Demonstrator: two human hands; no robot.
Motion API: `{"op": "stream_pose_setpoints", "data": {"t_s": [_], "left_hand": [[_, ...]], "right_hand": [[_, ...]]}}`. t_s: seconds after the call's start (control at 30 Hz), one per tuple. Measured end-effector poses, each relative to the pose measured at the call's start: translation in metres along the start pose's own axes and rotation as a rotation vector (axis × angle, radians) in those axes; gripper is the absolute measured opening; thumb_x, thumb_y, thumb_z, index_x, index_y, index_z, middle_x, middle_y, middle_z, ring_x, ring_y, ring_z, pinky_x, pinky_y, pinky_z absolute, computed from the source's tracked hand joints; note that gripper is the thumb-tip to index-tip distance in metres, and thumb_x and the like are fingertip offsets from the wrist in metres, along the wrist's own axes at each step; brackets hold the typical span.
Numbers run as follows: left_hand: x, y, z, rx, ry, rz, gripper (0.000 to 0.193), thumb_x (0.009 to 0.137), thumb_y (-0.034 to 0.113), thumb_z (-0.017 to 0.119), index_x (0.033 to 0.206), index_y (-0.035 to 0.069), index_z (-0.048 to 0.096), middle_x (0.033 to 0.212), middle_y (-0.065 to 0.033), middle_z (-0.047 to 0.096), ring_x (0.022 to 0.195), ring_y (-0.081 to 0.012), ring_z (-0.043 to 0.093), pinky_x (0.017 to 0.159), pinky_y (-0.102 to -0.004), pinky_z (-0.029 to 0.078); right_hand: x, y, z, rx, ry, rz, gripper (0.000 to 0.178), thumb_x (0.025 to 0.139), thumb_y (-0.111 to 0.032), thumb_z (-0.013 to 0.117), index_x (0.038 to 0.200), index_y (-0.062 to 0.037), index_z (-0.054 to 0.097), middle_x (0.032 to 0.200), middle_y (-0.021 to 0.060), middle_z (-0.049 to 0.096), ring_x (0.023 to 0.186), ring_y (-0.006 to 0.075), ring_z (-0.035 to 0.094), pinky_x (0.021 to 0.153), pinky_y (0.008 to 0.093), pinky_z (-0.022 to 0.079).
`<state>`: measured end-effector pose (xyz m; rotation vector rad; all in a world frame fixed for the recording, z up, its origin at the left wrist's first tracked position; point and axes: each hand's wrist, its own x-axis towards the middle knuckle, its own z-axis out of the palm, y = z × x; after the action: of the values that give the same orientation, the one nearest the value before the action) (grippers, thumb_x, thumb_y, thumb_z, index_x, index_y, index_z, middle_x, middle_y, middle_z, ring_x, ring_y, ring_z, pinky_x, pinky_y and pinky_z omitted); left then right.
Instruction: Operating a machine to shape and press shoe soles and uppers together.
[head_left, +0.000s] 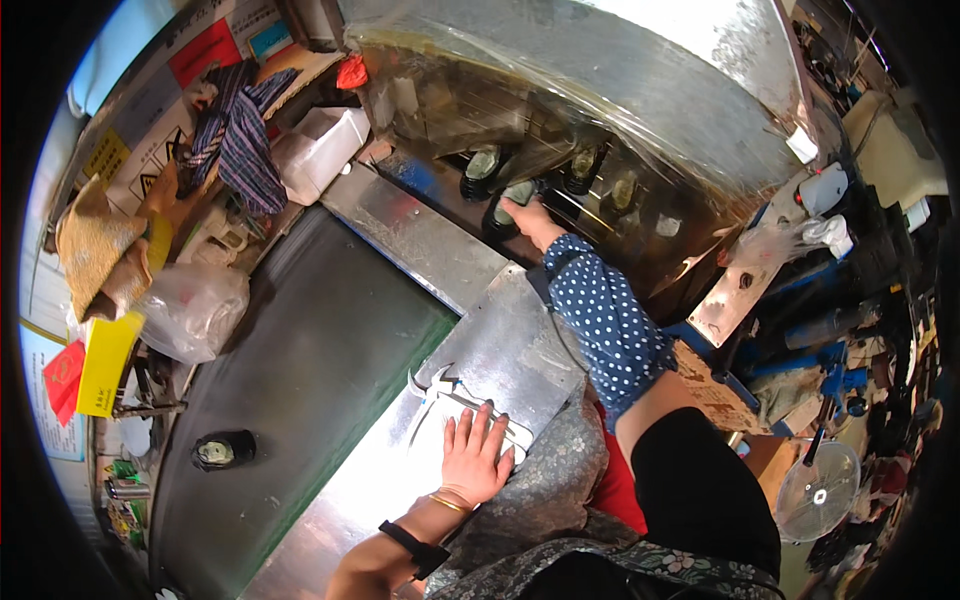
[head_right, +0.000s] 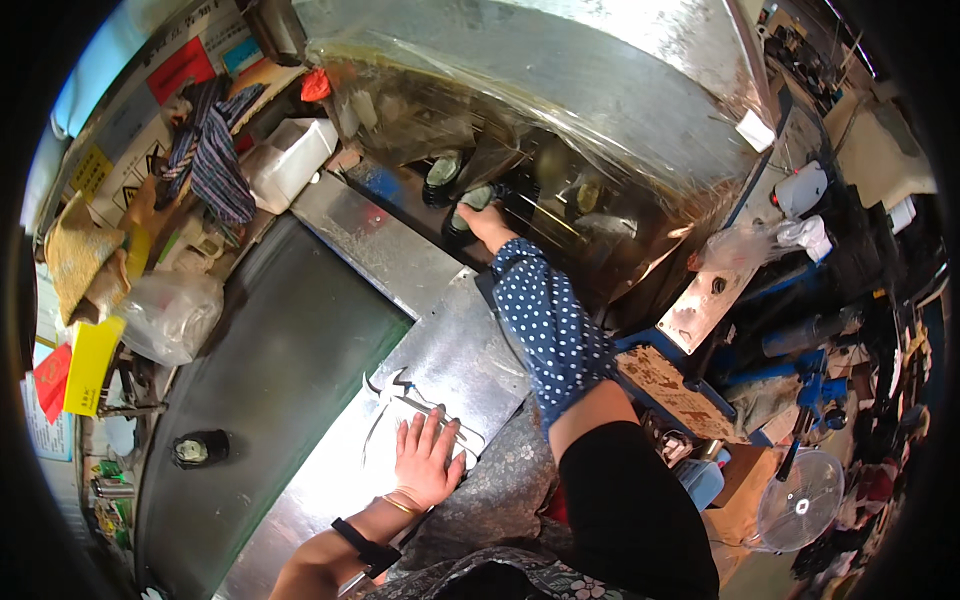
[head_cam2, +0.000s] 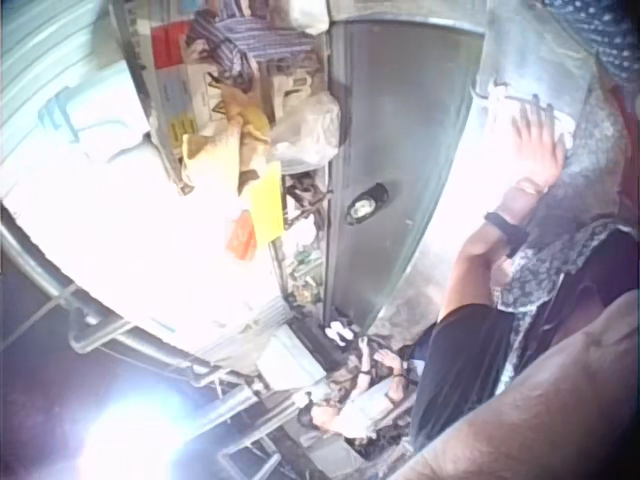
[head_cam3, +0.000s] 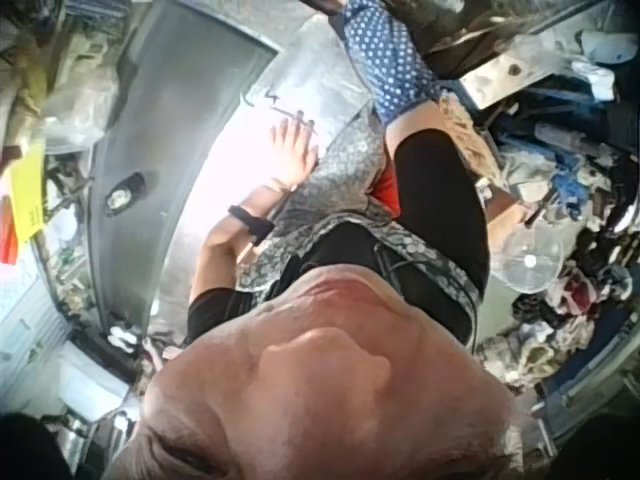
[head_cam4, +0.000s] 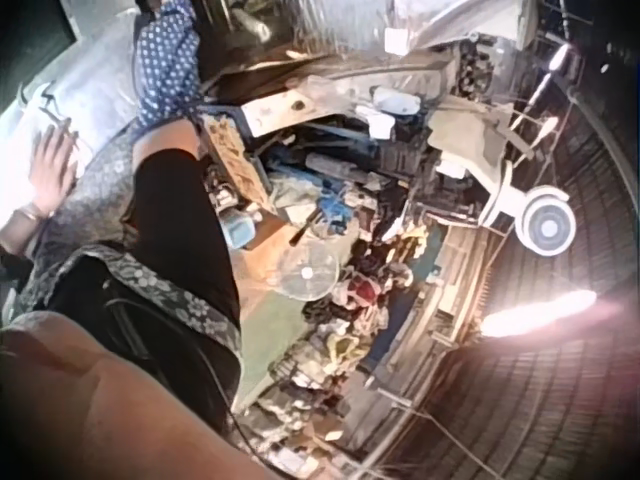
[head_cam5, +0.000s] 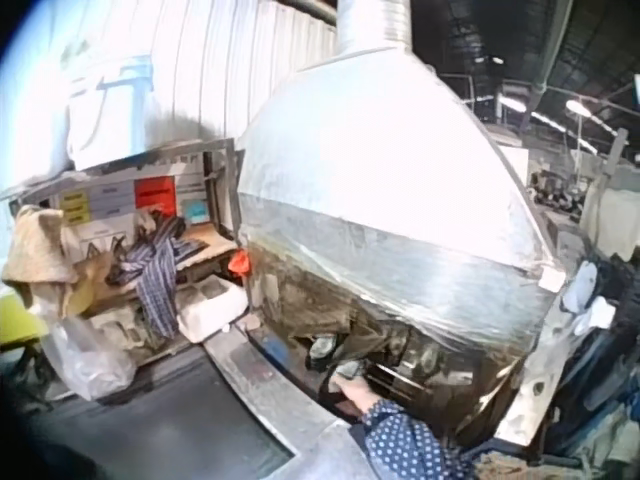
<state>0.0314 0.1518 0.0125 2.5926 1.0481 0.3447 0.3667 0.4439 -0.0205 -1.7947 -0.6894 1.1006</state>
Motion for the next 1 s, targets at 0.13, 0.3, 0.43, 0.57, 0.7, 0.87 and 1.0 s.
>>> {"op": "stream_pose_setpoints", "data": {"t_s": [0.13, 0.3, 0.43, 0.57, 0.7, 0.87, 1.0], "left_hand": [[0.015, 0.015, 0.003, -0.049, 0.046, 0.084, 0.053, 0.085, 0.035, 0.060, 0.132, 0.011, 0.054, 0.143, -0.0196, 0.044, 0.130, -0.0434, 0.040, 0.110, -0.0586, 0.024], [-0.005, 0.004, 0.004, -0.014, 0.044, 0.048, 0.054, 0.084, 0.034, 0.059, 0.130, 0.005, 0.055, 0.143, -0.0224, 0.043, 0.129, -0.0462, 0.040, 0.109, -0.0620, 0.024], [-0.004, 0.005, 0.007, 0.012, 0.024, 0.073, 0.056, 0.086, 0.035, 0.056, 0.133, 0.004, 0.052, 0.146, -0.0257, 0.038, 0.135, -0.0470, 0.033, 0.112, -0.0610, 0.019], [-0.004, 0.005, 0.005, 0.050, 0.036, 0.093, 0.056, 0.089, 0.034, 0.054, 0.134, 0.001, 0.049, 0.146, -0.0272, 0.037, 0.136, -0.0456, 0.032, 0.113, -0.0577, 0.020], [-0.007, 0.003, 0.009, 0.070, 0.078, 0.133, 0.058, 0.088, 0.031, 0.057, 0.136, 0.001, 0.047, 0.147, -0.0272, 0.036, 0.136, -0.0454, 0.032, 0.114, -0.0557, 0.020], [-0.023, 0.024, 0.010, -0.297, 0.227, 0.157, 0.057, 0.086, 0.019, 0.063, 0.135, -0.004, 0.046, 0.147, -0.0311, 0.033, 0.134, -0.0469, 0.035, 0.112, -0.0537, 0.026], [-0.057, 0.085, 0.000, -0.316, -0.038, 0.271, 0.056, 0.088, 0.026, 0.064, 0.136, 0.000, 0.048, 0.149, -0.0319, 0.029, 0.137, -0.0500, 0.029, 0.113, -0.0531, 0.026]], "right_hand": [[-0.036, -0.013, -0.009, -0.456, 0.151, -0.361, 0.073, 0.086, -0.039, 0.069, 0.139, 0.0042, 0.042, 0.136, 0.0214, 0.053, 0.128, 0.0310, 0.050, 0.106, 0.0388, 0.040], [-0.244, 0.001, -0.041, -0.120, -0.583, -0.607, 0.042, 0.091, -0.025, 0.067, 0.125, -0.0020, 0.061, 0.119, 0.0151, 0.067, 0.109, 0.0217, 0.063, 0.093, 0.0355, 0.050], [-0.371, 0.024, -0.180, -0.439, -0.347, -0.705, 0.036, 0.090, -0.023, 0.067, 0.120, -0.0021, 0.064, 0.109, 0.0156, 0.070, 0.097, 0.0242, 0.068, 0.086, 0.0333, 0.052], [-0.473, -0.020, -0.319, -0.558, 0.111, -0.575, 0.025, 0.092, -0.019, 0.063, 0.108, -0.0013, 0.069, 0.096, 0.0173, 0.071, 0.078, 0.0253, 0.070, 0.071, 0.0371, 0.055], [-0.507, -0.056, -0.492, -1.418, 0.941, -0.491, 0.022, 0.083, -0.026, 0.063, 0.093, -0.0086, 0.071, 0.096, 0.0141, 0.070, 0.089, 0.0346, 0.066, 0.076, 0.0441, 0.053], [-0.534, -0.060, -0.579, -0.817, 1.086, 0.220, 0.095, 0.066, -0.047, 0.073, 0.147, -0.0119, 0.039, 0.143, 0.0262, 0.038, 0.127, 0.0429, 0.045, 0.106, 0.0456, 0.040], [-0.533, -0.062, -0.571, -0.820, 1.085, 0.249, 0.086, 0.068, -0.042, 0.071, 0.143, -0.0118, 0.043, 0.143, 0.0254, 0.039, 0.126, 0.0419, 0.047, 0.103, 0.0449, 0.042]]}}
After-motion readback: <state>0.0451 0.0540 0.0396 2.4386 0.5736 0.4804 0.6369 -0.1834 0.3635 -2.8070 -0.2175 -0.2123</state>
